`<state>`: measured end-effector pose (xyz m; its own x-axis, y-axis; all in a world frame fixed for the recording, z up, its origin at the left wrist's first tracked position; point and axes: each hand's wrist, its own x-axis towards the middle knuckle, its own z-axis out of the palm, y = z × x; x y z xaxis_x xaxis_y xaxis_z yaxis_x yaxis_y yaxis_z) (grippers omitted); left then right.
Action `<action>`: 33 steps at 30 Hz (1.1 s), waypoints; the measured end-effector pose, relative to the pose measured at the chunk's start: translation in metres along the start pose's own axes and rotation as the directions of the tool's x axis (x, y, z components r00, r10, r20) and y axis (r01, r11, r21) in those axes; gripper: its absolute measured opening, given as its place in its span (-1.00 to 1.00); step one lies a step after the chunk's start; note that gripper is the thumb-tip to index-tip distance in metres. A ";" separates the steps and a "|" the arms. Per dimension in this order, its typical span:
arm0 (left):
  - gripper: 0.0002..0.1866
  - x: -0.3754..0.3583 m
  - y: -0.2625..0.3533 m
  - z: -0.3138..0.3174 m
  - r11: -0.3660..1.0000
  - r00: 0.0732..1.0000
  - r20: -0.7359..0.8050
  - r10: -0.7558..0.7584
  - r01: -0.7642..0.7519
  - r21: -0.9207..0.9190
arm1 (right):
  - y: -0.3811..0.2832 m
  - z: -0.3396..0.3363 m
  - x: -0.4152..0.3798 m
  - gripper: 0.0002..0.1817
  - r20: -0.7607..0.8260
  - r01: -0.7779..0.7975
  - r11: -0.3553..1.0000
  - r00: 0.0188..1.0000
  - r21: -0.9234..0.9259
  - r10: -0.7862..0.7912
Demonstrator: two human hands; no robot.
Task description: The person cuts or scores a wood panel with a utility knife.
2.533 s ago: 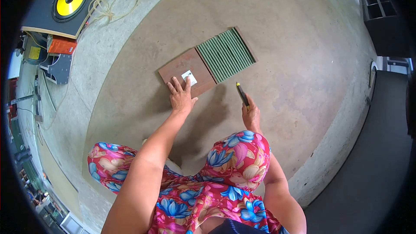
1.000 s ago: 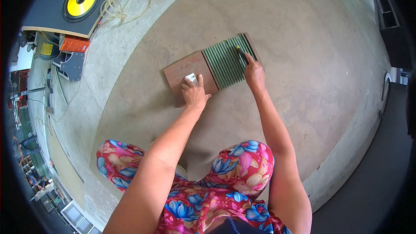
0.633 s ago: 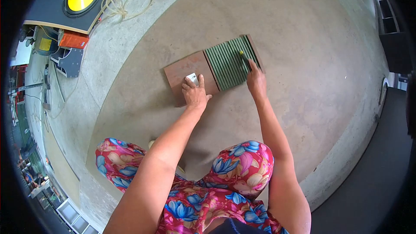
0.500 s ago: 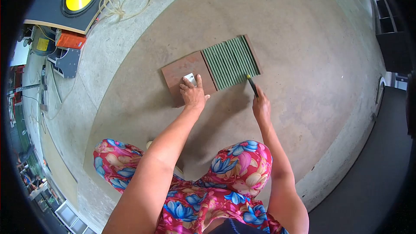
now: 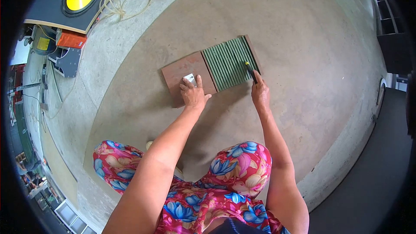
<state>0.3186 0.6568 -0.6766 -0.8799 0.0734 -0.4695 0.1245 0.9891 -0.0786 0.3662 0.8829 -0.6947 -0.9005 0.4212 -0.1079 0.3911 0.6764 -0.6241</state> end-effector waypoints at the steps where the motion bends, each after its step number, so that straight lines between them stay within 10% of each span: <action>1: -0.09 -0.002 0.000 0.001 1.000 1.000 -0.004 0.007 -0.007 0.008 | -0.001 0.001 0.004 -0.49 -0.014 0.014 1.000 1.000 -0.001 -0.014; 12: -0.09 -0.004 0.000 0.005 0.999 0.998 -0.060 0.033 -0.032 0.032 | -0.043 0.024 0.099 -0.54 0.014 0.017 0.998 1.000 -0.066 -0.017; 23: -0.09 -0.001 -0.002 0.000 0.999 1.000 0.007 0.021 -0.021 0.034 | 0.030 -0.019 -0.059 -0.48 0.024 -0.065 0.997 0.998 -0.033 0.066; 33: -0.07 0.006 -0.004 0.002 1.000 1.000 0.007 0.009 -0.009 0.025 | 0.007 -0.011 -0.020 -0.48 -0.026 -0.064 0.998 0.998 -0.014 0.064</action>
<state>0.3137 0.6527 -0.6809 -0.8756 0.0811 -0.4761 0.1436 0.9849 -0.0963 0.3888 0.8865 -0.6886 -0.8686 0.4788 -0.1273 0.4505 0.6564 -0.6052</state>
